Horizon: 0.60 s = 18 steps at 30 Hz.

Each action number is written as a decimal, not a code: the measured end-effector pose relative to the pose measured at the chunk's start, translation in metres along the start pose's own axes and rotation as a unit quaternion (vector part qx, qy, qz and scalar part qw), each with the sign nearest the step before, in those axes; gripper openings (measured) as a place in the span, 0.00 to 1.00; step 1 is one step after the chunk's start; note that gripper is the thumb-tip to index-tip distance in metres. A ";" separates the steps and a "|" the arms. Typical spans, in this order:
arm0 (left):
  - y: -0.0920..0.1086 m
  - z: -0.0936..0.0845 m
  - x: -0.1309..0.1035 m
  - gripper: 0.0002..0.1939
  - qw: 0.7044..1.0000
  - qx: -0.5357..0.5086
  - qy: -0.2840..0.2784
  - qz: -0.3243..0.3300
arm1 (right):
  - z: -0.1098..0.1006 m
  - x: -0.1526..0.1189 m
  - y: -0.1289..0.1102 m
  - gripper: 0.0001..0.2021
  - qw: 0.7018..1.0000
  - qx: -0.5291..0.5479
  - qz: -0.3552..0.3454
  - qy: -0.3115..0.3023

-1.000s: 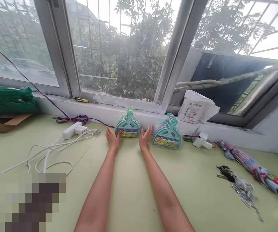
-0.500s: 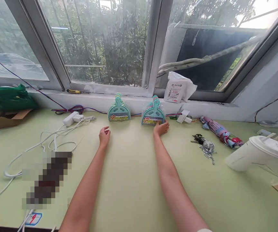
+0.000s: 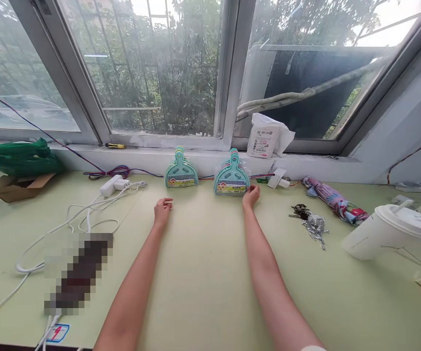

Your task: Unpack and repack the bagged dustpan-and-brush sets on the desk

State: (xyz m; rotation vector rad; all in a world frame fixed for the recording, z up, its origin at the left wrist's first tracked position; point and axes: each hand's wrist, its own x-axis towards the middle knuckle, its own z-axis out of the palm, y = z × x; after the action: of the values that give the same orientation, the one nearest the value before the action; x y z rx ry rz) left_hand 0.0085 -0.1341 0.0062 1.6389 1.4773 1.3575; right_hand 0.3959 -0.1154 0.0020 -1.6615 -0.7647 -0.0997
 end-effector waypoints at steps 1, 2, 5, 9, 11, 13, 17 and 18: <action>0.000 -0.001 0.000 0.13 1.000 0.002 0.000 0.002 | -0.003 -0.002 -0.003 0.10 1.000 0.009 0.002 0.004; 0.000 -0.001 0.000 0.12 1.000 0.004 -0.001 0.005 | -0.006 -0.005 -0.007 0.11 1.000 0.017 0.006 0.008; 0.007 -0.001 -0.005 0.14 1.000 -0.019 -0.016 0.006 | -0.017 -0.021 -0.020 0.11 0.999 0.041 0.014 0.011; 0.030 0.010 -0.026 0.26 0.976 -0.182 -0.108 -0.052 | -0.034 -0.061 -0.038 0.09 0.995 0.086 -0.023 -0.049; 0.045 0.020 -0.043 0.28 0.943 -0.272 -0.177 -0.076 | -0.043 -0.086 -0.046 0.09 0.987 0.111 -0.042 -0.105; 0.059 0.030 -0.062 0.28 0.909 -0.320 -0.249 -0.101 | -0.054 -0.111 -0.053 0.09 0.977 0.127 -0.049 -0.167; 0.073 0.043 -0.094 0.24 0.871 -0.372 -0.252 -0.197 | -0.087 -0.150 -0.062 0.12 0.974 0.103 -0.089 -0.179; 0.074 0.043 -0.099 0.22 0.866 -0.384 -0.246 -0.206 | -0.097 -0.157 -0.064 0.12 0.975 0.085 -0.124 -0.165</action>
State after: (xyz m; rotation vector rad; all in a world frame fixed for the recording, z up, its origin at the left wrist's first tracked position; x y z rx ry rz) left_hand 0.0883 -0.2366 0.0258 0.9637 0.7554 0.9816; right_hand 0.2732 -0.2675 0.0075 -1.4305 -1.1988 0.0688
